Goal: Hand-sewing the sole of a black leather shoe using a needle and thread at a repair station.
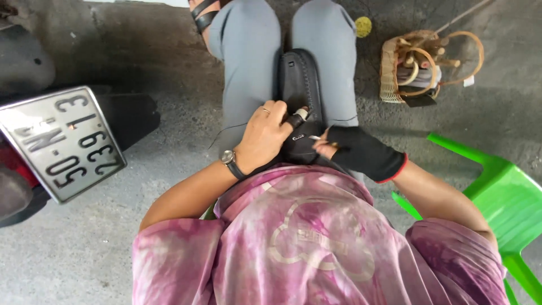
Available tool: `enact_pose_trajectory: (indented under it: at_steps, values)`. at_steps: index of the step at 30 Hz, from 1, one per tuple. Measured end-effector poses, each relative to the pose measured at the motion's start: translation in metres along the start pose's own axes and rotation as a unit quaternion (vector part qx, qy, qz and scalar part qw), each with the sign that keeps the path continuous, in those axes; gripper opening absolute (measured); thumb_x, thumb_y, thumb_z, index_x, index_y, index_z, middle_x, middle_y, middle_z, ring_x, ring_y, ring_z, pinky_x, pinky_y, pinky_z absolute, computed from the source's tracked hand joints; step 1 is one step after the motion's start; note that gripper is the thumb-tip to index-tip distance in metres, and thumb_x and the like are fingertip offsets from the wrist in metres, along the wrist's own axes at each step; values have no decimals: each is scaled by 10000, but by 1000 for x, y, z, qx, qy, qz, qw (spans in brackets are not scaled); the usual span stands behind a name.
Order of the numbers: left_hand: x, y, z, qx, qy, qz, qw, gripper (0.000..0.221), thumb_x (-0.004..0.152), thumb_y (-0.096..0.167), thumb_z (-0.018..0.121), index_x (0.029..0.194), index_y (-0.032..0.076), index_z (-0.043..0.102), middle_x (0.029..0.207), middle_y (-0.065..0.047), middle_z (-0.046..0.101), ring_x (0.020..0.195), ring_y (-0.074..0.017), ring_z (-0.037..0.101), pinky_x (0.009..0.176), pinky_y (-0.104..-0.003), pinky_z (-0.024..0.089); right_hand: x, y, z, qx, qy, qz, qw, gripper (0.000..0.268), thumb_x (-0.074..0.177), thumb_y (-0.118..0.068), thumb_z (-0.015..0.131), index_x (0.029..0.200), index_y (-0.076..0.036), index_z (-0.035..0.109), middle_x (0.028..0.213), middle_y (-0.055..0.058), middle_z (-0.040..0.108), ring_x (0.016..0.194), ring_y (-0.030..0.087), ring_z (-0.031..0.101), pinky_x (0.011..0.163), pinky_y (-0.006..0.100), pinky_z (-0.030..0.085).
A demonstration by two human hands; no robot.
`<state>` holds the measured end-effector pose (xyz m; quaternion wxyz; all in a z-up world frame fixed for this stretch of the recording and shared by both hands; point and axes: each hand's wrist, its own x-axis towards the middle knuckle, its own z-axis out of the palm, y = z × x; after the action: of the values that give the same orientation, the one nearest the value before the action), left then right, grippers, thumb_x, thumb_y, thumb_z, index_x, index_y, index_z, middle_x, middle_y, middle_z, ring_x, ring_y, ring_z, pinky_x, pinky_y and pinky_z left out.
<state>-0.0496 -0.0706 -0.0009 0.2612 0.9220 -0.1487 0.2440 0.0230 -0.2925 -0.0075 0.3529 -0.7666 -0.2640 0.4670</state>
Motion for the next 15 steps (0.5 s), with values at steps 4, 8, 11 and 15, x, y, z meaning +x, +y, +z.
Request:
enact_pose_trajectory:
  at_steps: [4,8,11,15]
  values:
    - [2,1,-1,74,4,22,997,244,873,1,498,641,79,493,771,-36,340,660,-228,413,548,-306,350,-1,26,-7,-55,188,-164,967,44,825,-149,730,826,-140,687,737,32,675,688,223,671,601,301,533]
    - [7,-4,-1,62,29,46,997,283,878,-58,490,629,62,429,733,-51,357,626,-229,429,529,-295,350,7,12,-8,-224,303,-241,894,120,836,-134,733,945,-117,687,841,18,664,737,227,683,586,288,560]
    - [8,-10,-4,29,24,52,998,255,882,-60,452,665,70,422,746,-64,367,624,-233,428,531,-299,362,18,2,-5,-361,311,-235,847,210,871,-189,675,1079,-161,678,839,-11,617,706,209,681,526,289,558]
    - [8,-13,-8,11,19,46,999,251,888,-45,465,675,79,419,771,-85,415,640,-248,450,543,-304,385,19,0,-19,-368,286,-268,843,71,875,-140,683,936,-106,670,808,30,610,706,214,679,572,266,550]
